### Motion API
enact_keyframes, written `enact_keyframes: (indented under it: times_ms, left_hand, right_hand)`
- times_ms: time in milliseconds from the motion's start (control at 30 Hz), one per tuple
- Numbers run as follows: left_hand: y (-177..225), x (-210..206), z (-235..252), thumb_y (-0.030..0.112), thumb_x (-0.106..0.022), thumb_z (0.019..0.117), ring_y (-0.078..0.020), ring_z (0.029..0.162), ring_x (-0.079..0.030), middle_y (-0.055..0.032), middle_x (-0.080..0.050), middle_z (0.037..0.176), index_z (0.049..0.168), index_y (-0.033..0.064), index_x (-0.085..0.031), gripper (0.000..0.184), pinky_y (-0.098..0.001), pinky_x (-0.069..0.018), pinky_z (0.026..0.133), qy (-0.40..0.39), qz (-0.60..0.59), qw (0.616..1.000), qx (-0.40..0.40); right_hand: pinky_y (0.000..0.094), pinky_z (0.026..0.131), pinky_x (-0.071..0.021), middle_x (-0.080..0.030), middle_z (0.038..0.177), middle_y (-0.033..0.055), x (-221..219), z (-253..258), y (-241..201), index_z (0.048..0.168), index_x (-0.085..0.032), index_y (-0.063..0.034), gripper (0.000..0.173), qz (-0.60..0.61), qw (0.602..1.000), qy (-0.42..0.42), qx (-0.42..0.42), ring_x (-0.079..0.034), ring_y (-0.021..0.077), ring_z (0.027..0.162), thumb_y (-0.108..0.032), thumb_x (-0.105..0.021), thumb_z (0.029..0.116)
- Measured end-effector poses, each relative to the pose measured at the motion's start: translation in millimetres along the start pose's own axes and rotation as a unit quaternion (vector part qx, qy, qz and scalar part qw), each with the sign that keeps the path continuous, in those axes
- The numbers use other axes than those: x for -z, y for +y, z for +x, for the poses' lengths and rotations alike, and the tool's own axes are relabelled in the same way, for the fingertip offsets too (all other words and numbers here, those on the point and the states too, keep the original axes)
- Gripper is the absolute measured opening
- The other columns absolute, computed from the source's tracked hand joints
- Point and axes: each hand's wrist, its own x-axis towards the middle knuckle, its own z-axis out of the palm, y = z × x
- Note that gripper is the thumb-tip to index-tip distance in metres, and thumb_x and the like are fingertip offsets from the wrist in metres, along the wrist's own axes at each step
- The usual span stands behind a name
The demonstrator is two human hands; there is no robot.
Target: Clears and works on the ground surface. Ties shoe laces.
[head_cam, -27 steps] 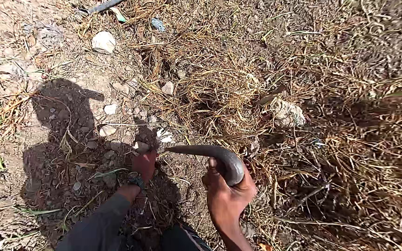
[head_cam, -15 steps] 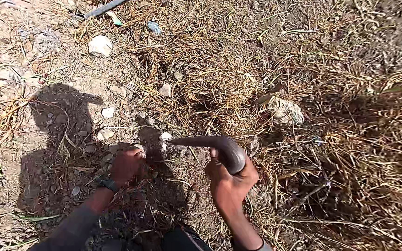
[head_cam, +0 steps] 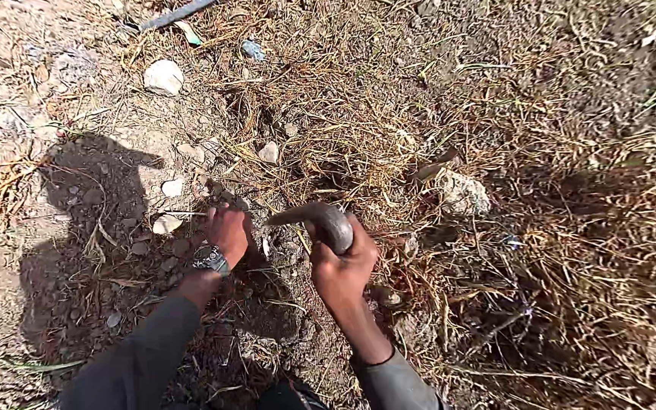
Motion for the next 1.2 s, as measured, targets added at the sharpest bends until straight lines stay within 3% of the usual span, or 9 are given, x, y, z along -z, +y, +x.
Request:
enact_keyframes:
  times_ms: [133, 200, 300, 433, 600, 867, 967, 1100, 1200]
  left_hand:
    - [35, 6, 15, 0.004, -0.063, 0.0941, -0.0387, 0.132, -0.053, -0.0206, -0.067, 0.126, 0.114, -0.0032, -0.071, 0.022, -0.0567, -0.0312, 0.116, -0.049, 0.075, 0.996, -0.023]
    - [46, -6, 16, 0.01, -0.062, 0.0994, -0.038, 0.144, -0.041, -0.02, -0.057, 0.144, 0.132, -0.0012, -0.063, 0.035, -0.0537, -0.0238, 0.122, -0.121, 0.099, 0.986, -0.054]
    - [36, -61, 16, 0.008, -0.066, 0.0942, -0.0452, 0.124, -0.057, -0.0258, -0.066, 0.122, 0.112, -0.0037, -0.071, 0.022, -0.0623, -0.0388, 0.109, -0.095, 0.105, 0.983, -0.114]
    - [23, -66, 26, 0.022, -0.063, 0.0994, -0.0387, 0.13, -0.055, -0.0194, -0.065, 0.13, 0.122, 0.0079, -0.073, 0.028, -0.0595, -0.0367, 0.113, -0.14, 0.06, 0.982, -0.109]
    - [-13, -37, 30, 0.019, -0.067, 0.0988, -0.0357, 0.118, -0.063, -0.0186, -0.07, 0.117, 0.112, 0.0058, -0.075, 0.021, -0.0576, -0.0464, 0.107, 0.009, -0.15, 0.983, -0.109]
    - [-98, 2, -2, 0.014, -0.064, 0.098, -0.0259, 0.097, -0.073, -0.0155, -0.075, 0.106, 0.109, 0.0022, -0.076, 0.02, -0.0463, -0.0595, 0.09, 0.283, -0.256, 0.924, -0.027]
    - [-137, 20, -14, 0.018, -0.06, 0.1016, -0.0279, 0.101, -0.072, -0.0163, -0.074, 0.11, 0.117, 0.0024, -0.074, 0.026, -0.0488, -0.0576, 0.093, 0.298, -0.241, 0.922, 0.053]
    - [-179, 52, -21, 0.022, -0.055, 0.1048, -0.0281, 0.096, -0.071, -0.0175, -0.072, 0.109, 0.12, 0.0022, -0.071, 0.03, -0.0485, -0.0586, 0.089, 0.301, -0.216, 0.922, 0.109]
    - [-216, 78, -38, 0.025, -0.055, 0.1058, -0.03, 0.105, -0.07, -0.0183, -0.071, 0.115, 0.123, 0.0027, -0.07, 0.032, -0.0509, -0.0552, 0.096, 0.302, -0.201, 0.915, 0.18]
  right_hand:
    - [0.0399, 0.041, -0.049, -0.062, 0.07, 0.0066, -41, -23, 63, 0.107, -0.064, -0.0112, 0.01, -0.04, 0.988, -0.127, -0.081, -0.058, 0.0197, 0.051, -0.019, -0.065, 0.1004]
    - [0.0386, 0.039, -0.0472, -0.06, 0.068, 0.0051, -29, -18, 44, 0.102, -0.063, -0.012, 0.007, -0.039, 0.992, -0.098, -0.076, -0.056, 0.0184, 0.048, -0.018, -0.066, 0.0997]
    - [0.033, 0.036, -0.0451, -0.058, 0.063, -0.0006, 13, -18, -5, 0.096, -0.063, -0.0164, 0.007, -0.025, 0.998, 0.006, -0.063, -0.053, 0.0132, 0.045, -0.019, -0.07, 0.0963]
    - [0.0318, 0.042, -0.0511, -0.059, 0.066, -0.0036, 27, -33, 17, 0.093, -0.061, -0.0173, 0.011, -0.006, 0.994, 0.11, -0.022, -0.057, 0.0106, 0.049, -0.016, -0.071, 0.0913]
    - [0.0352, 0.041, -0.0468, -0.059, 0.065, 0.0024, 5, -20, 96, 0.094, -0.064, -0.0102, 0.005, -0.107, 0.994, 0.003, 0.016, -0.056, 0.0138, 0.049, -0.013, -0.066, 0.0911]
    - [0.0297, 0.05, -0.054, -0.061, 0.08, -0.0045, 80, 32, 62, 0.123, -0.054, -0.0083, 0.028, 0.095, 0.985, 0.092, -0.114, -0.057, 0.0091, 0.055, -0.021, -0.064, 0.1002]
    - [0.018, 0.048, -0.0468, -0.053, 0.074, -0.0111, 42, 53, 86, 0.12, -0.053, -0.0081, 0.018, 0.101, 0.978, 0.065, -0.171, -0.047, -0.002, 0.05, -0.019, -0.054, 0.1052]
    - [0.03, 0.068, -0.0538, -0.064, 0.097, 0.0102, -6, 78, 136, 0.125, -0.058, 0.0063, 0.046, -0.028, 0.99, 0.033, -0.132, -0.057, 0.0045, 0.07, -0.028, -0.07, 0.0962]
    - [0.0321, 0.065, -0.0508, -0.061, 0.097, 0.0063, -13, 95, 128, 0.132, -0.055, -0.0007, 0.049, -0.043, 0.979, -0.008, -0.197, -0.052, 0.0056, 0.068, -0.034, -0.067, 0.0982]
